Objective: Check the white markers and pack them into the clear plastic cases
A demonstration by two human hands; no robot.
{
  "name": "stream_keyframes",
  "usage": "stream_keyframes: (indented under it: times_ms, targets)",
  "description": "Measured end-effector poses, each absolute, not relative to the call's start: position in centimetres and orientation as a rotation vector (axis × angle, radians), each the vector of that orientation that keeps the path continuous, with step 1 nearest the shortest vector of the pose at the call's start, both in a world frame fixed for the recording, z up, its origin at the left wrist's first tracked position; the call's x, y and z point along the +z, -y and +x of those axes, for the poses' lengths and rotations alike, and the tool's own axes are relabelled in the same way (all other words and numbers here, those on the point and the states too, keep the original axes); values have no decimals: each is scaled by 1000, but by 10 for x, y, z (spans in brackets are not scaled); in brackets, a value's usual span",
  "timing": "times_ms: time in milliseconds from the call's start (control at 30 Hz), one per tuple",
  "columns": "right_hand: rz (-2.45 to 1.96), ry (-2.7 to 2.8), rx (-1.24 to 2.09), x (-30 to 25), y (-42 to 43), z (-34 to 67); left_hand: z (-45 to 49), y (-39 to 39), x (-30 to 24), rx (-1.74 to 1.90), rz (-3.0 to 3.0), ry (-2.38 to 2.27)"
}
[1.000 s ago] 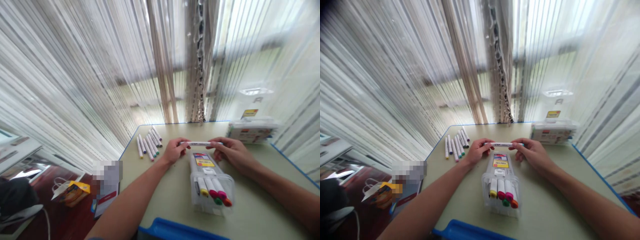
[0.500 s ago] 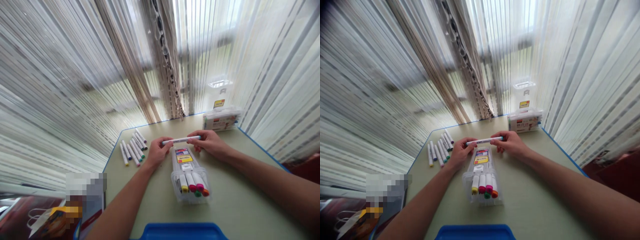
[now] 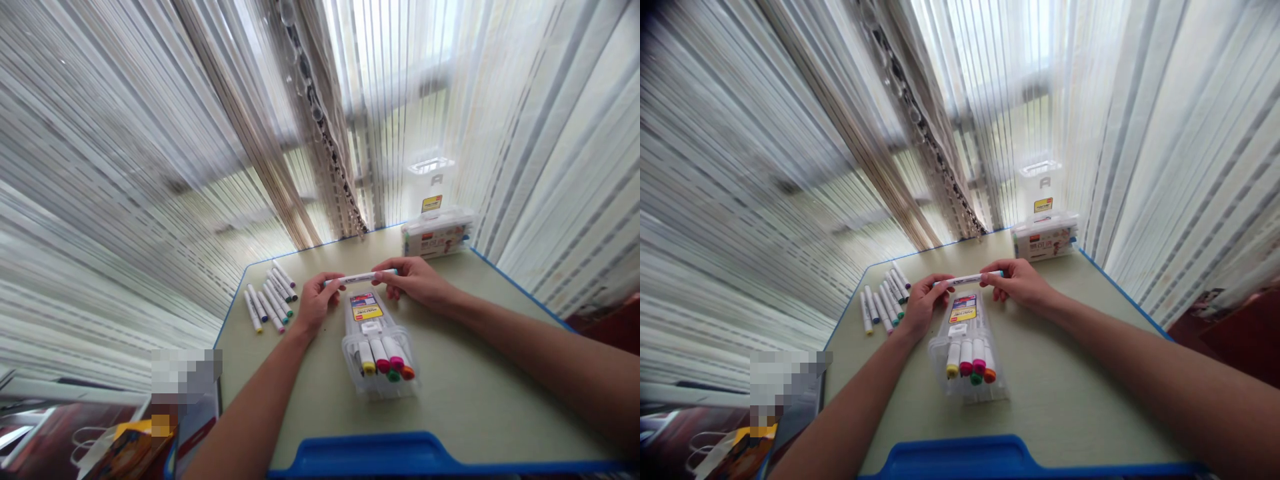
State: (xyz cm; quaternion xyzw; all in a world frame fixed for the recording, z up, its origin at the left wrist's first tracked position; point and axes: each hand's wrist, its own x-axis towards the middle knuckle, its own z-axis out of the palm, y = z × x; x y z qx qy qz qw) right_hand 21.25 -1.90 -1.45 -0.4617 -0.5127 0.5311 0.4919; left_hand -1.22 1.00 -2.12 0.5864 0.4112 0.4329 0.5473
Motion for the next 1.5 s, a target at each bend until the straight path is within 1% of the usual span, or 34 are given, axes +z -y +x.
stream_keyframes:
  times_ms: [200,400,600,833,1067,1200,1500]
  targets:
    - [-1131,1282,1268,-14,20,213,-11,-7,-18,1030,1476,-1033]
    - [-1114,1277,1313,-14,19,212,-11,-7,-18,1048,1475,-1043]
    - [-1096,1331,1276,-14,19,214,-13,-9,-20,1008,1443,-1016]
    - [-1069,1175,1422,-16,15,215,-13,-10,-20,995,1309,-926]
    - [-1128,1316,1290,-15,16,216,-12,-9,-19,993,1443,-1043]
    - [-1155,1347,1273,-13,18,216,-11,-7,-17,996,1484,-1069]
    - [-1046,1147,1416,-19,16,217,-14,-13,-23,1011,1326,-928]
